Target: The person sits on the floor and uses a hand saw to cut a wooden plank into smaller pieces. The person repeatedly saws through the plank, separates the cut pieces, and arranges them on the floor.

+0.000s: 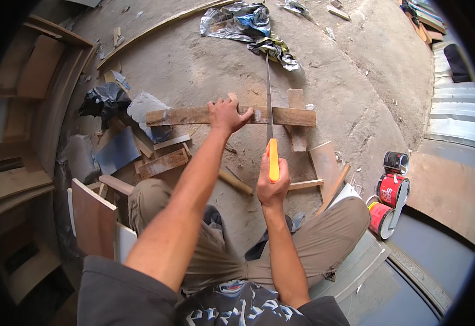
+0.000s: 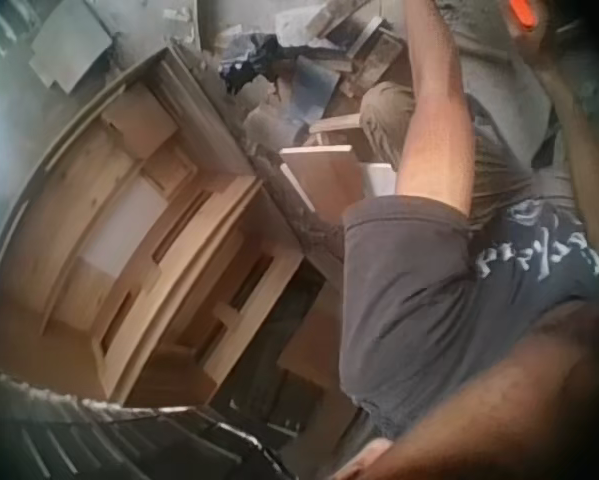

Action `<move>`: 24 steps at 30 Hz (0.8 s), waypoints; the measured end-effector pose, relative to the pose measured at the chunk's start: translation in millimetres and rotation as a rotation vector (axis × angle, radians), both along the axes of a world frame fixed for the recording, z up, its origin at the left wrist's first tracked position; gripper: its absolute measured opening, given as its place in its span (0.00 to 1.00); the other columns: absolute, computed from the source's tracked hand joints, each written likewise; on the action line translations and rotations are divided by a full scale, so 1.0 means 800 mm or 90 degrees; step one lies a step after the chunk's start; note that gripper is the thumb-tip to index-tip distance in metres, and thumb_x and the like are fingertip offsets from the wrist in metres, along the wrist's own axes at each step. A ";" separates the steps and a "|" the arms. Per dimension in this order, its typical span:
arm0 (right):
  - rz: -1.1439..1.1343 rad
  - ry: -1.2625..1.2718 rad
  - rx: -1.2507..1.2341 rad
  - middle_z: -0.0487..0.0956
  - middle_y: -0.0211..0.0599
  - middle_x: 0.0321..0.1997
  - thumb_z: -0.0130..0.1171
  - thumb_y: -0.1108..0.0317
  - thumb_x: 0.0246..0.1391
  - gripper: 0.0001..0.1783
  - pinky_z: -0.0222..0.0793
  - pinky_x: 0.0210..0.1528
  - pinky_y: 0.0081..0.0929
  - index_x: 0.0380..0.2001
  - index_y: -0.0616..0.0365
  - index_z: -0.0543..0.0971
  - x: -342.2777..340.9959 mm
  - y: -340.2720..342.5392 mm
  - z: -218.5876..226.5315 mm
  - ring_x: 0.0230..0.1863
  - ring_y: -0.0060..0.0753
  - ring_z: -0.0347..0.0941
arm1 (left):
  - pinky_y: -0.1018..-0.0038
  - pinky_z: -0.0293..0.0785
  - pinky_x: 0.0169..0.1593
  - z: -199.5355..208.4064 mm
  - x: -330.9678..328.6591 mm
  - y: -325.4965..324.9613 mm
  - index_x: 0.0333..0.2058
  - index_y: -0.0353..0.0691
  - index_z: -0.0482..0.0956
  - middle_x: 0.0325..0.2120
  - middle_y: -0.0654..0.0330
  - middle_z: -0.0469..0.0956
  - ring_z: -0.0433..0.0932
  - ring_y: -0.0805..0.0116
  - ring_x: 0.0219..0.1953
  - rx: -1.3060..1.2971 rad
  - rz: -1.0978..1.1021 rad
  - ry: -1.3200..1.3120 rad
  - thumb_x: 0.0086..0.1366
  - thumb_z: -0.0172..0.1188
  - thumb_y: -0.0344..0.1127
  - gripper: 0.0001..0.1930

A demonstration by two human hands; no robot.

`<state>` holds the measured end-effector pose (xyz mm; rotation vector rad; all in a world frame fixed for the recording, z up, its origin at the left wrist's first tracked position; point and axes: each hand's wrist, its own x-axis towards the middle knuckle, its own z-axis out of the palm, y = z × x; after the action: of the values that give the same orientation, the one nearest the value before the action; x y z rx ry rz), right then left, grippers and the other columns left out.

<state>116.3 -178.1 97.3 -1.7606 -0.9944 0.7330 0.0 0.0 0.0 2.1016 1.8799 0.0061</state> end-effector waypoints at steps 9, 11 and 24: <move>0.038 0.002 -0.042 0.74 0.39 0.16 0.62 0.62 0.60 0.14 0.67 0.23 0.30 0.30 0.61 0.72 -0.023 -0.015 0.020 0.19 0.29 0.73 | 0.62 0.62 0.52 -0.003 -0.012 -0.006 0.33 0.43 0.84 0.36 0.58 0.83 0.78 0.63 0.45 0.103 -0.015 -0.050 0.53 0.56 0.71 0.33; 0.043 0.013 -0.040 0.74 0.39 0.16 0.63 0.62 0.59 0.14 0.67 0.23 0.30 0.30 0.61 0.72 -0.022 -0.021 0.015 0.18 0.30 0.72 | 0.63 0.62 0.52 -0.004 -0.010 -0.006 0.33 0.42 0.84 0.36 0.58 0.83 0.78 0.62 0.45 0.093 -0.006 -0.063 0.53 0.56 0.71 0.34; 0.053 0.011 -0.076 0.73 0.37 0.14 0.62 0.64 0.59 0.13 0.66 0.21 0.29 0.29 0.61 0.71 -0.028 -0.032 0.038 0.17 0.29 0.72 | 0.64 0.62 0.52 -0.002 -0.002 0.000 0.32 0.46 0.85 0.35 0.60 0.83 0.77 0.64 0.44 0.089 0.014 -0.047 0.51 0.58 0.71 0.31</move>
<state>93.8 -203.8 128.0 -1.8199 -1.0355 0.8742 -1.8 0.1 -1.3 2.1389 1.9089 0.2228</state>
